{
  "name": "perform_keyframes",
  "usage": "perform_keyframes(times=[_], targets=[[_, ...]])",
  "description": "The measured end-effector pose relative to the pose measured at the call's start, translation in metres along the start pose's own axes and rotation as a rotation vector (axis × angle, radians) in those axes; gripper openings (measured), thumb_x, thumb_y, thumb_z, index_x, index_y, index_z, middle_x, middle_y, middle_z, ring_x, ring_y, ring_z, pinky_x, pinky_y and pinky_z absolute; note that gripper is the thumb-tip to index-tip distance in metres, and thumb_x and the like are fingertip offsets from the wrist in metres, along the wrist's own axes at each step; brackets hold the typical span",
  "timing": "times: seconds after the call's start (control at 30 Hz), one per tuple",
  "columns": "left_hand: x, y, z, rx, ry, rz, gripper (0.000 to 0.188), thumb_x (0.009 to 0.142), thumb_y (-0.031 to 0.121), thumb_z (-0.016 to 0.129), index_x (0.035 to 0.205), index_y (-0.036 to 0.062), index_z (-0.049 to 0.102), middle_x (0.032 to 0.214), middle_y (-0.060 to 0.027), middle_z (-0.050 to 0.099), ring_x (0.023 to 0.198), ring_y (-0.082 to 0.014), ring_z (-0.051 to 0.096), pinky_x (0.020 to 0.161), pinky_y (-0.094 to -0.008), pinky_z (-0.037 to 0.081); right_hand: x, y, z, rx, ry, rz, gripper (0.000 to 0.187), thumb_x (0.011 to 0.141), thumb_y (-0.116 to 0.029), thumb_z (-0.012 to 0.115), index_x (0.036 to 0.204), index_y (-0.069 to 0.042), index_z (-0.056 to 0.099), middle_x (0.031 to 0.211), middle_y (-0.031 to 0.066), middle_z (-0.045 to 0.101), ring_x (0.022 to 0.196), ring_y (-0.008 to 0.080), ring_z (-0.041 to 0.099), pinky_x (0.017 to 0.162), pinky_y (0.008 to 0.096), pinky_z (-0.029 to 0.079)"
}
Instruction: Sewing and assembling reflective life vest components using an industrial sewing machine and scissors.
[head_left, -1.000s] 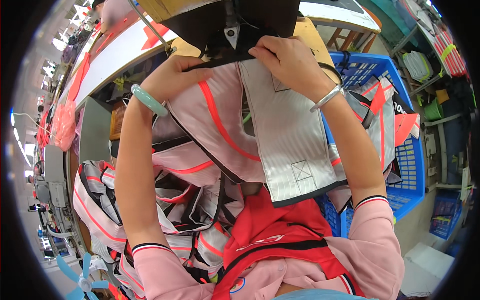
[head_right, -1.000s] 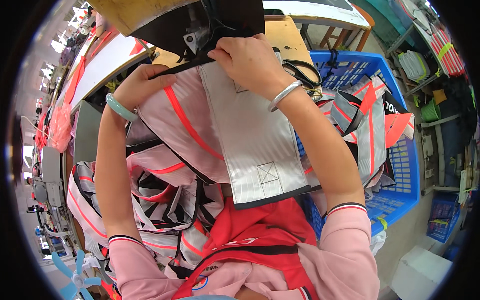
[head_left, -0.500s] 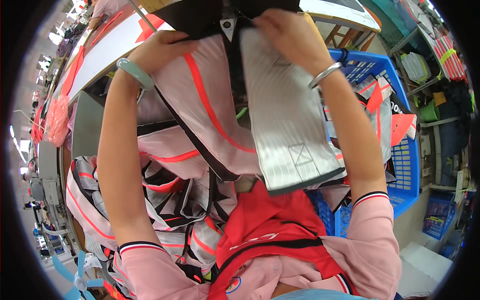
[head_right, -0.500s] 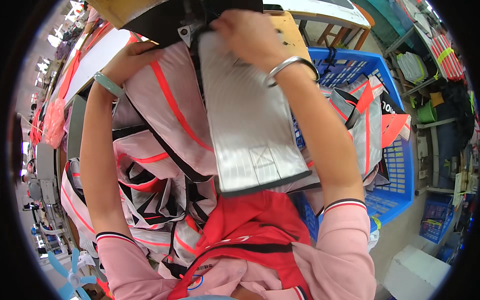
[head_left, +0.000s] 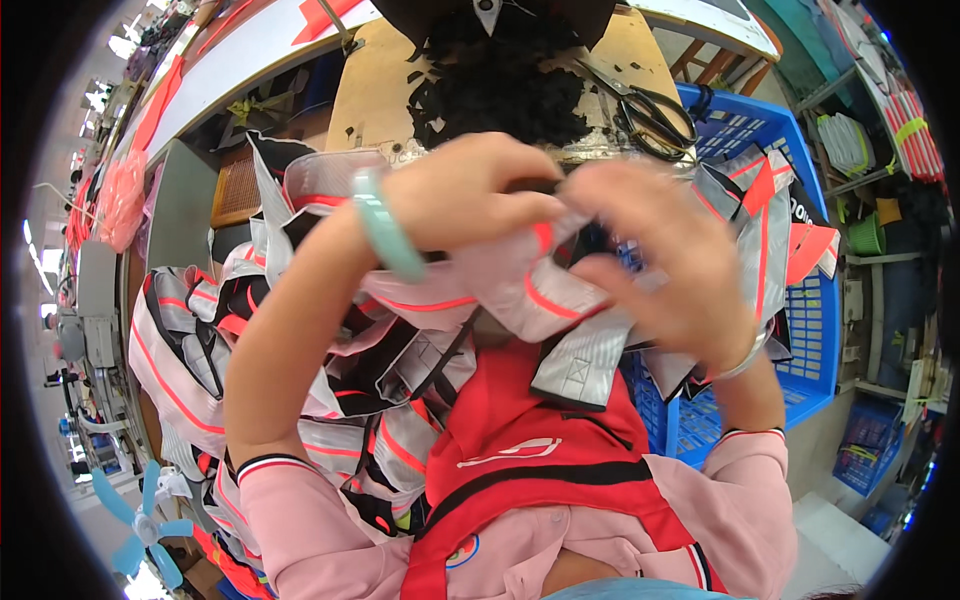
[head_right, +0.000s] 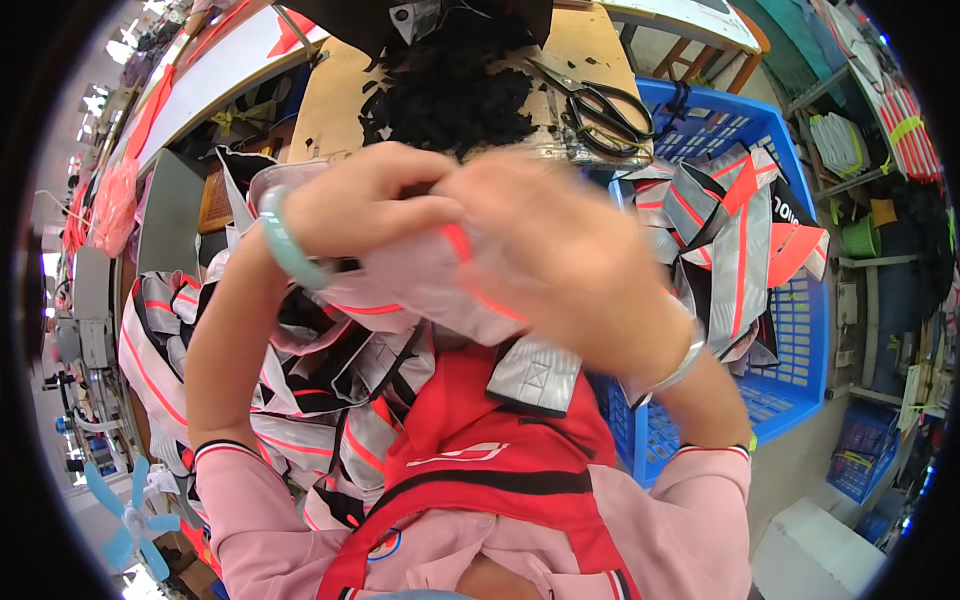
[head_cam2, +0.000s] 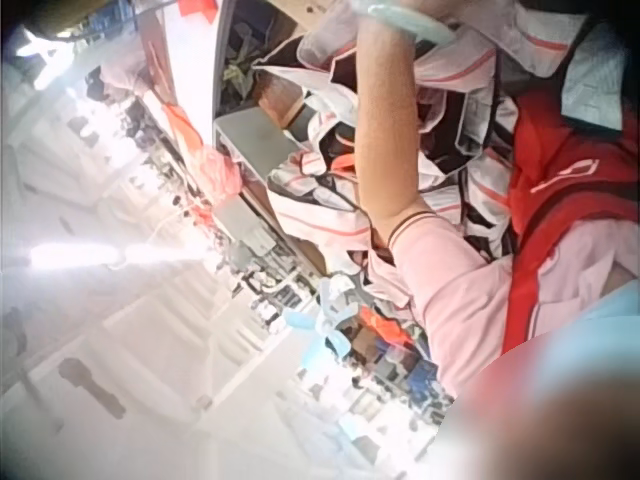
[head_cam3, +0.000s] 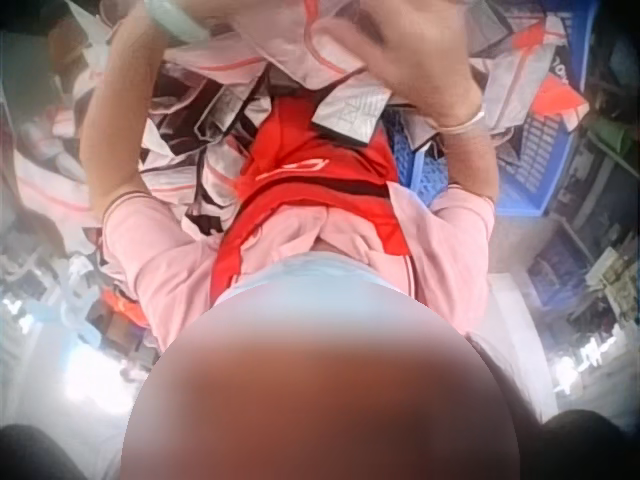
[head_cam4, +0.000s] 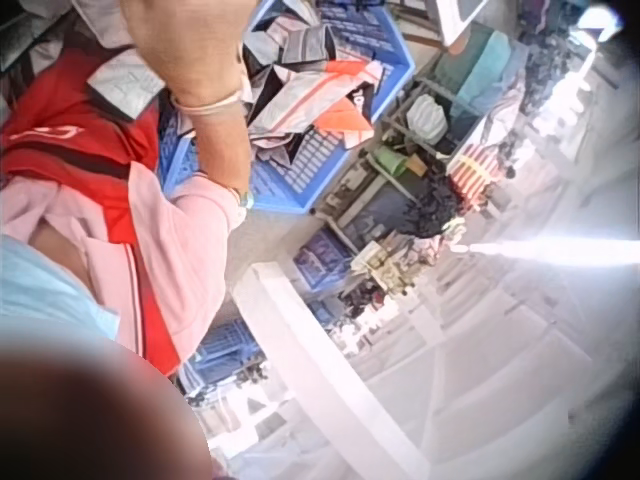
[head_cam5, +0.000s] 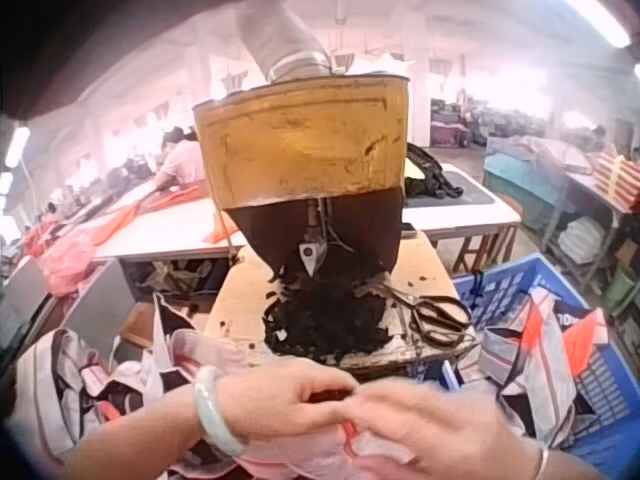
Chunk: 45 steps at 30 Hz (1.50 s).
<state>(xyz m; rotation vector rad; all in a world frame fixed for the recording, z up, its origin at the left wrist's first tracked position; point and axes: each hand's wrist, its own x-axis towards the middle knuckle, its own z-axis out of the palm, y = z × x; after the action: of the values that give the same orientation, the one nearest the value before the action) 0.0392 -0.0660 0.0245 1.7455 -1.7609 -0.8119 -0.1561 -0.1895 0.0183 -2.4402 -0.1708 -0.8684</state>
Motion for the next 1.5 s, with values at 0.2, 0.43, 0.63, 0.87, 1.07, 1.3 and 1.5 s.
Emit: perform_keyframes(times=[0.2,0.43,0.63,0.87,1.07,1.3,1.5], targets=[[0.011,-0.019,0.026,-0.554,-0.155,-0.104,0.027,0.088,0.016,0.057,0.11,0.002,0.065,0.087,-0.0024,0.066,0.08,-0.0088,0.059,0.073,-0.0243,0.048,-0.002,-0.013,0.017,-0.177,-0.108,0.0,0.059,0.069,-0.019,0.079,0.122,-0.009,0.056,0.114,0.0094,0.062,0.068,0.024,0.064,0.054,0.0313,0.05],[-0.009,-0.026,0.037,-0.658,-0.212,-0.193,0.045,0.089,0.02,0.056,0.129,-0.0008,0.054,0.108,-0.0096,0.065,0.094,-0.0127,0.062,0.086,-0.0259,0.048,-0.035,-0.01,0.048,-0.214,-0.255,0.198,0.057,0.074,-0.025,0.075,0.123,-0.009,0.05,0.099,0.0079,0.061,0.068,0.027,0.063,0.055,0.0348,0.048],[-0.02,-0.04,0.031,-0.056,-0.679,-0.254,0.051,0.086,0.018,0.048,0.136,0.0104,0.051,0.12,-0.0155,0.064,0.108,-0.0271,0.062,0.093,-0.0345,0.048,-0.039,0.006,0.028,-0.165,-0.32,0.092,0.022,0.079,-0.032,0.07,0.079,-0.012,0.059,0.076,0.0058,0.054,0.058,0.0276,0.058,0.05,0.0368,0.044],[-0.04,0.028,0.072,-0.236,-0.631,0.099,0.097,0.071,0.055,0.076,0.141,0.0015,0.036,0.127,-0.022,0.05,0.118,-0.0359,0.052,0.099,-0.0394,0.043,-0.028,-0.007,-0.039,0.032,-0.456,-0.009,0.023,0.068,-0.03,0.08,0.073,-0.015,0.063,0.074,-0.0011,0.057,0.056,0.0216,0.053,0.05,0.0334,0.038],[-0.033,-0.008,0.144,-0.732,-0.14,0.172,0.081,0.069,0.046,0.083,0.127,0.002,0.047,0.113,-0.0104,0.052,0.105,-0.0214,0.053,0.096,-0.0333,0.041,-0.029,0.011,-0.043,0.156,-0.347,0.186,0.02,0.069,-0.017,0.08,0.073,-0.008,0.063,0.069,0.0034,0.055,0.055,0.019,0.054,0.048,0.0302,0.039],[-0.049,-0.025,0.121,-0.886,-0.057,-0.112,0.028,0.079,0.012,0.072,0.102,0.0006,0.06,0.099,-0.0029,0.061,0.098,-0.0121,0.055,0.091,-0.0292,0.044,-0.01,0.024,-0.029,0.079,-0.294,0.145,0.019,0.072,-0.018,0.077,0.075,-0.006,0.063,0.069,0.0059,0.054,0.056,0.0224,0.054,0.05,0.032,0.04],[-0.073,0.018,0.016,-0.319,0.391,-0.298,0.025,0.074,0.015,0.082,0.08,0.0014,0.062,0.069,0.0032,0.057,0.067,-0.0039,0.051,0.062,-0.0217,0.042,0.008,0.039,-0.016,0.038,-0.239,0.118,0.021,0.085,-0.026,0.065,0.079,-0.006,0.062,0.074,0.0092,0.059,0.066,0.0312,0.059,0.056,0.0392,0.045]])
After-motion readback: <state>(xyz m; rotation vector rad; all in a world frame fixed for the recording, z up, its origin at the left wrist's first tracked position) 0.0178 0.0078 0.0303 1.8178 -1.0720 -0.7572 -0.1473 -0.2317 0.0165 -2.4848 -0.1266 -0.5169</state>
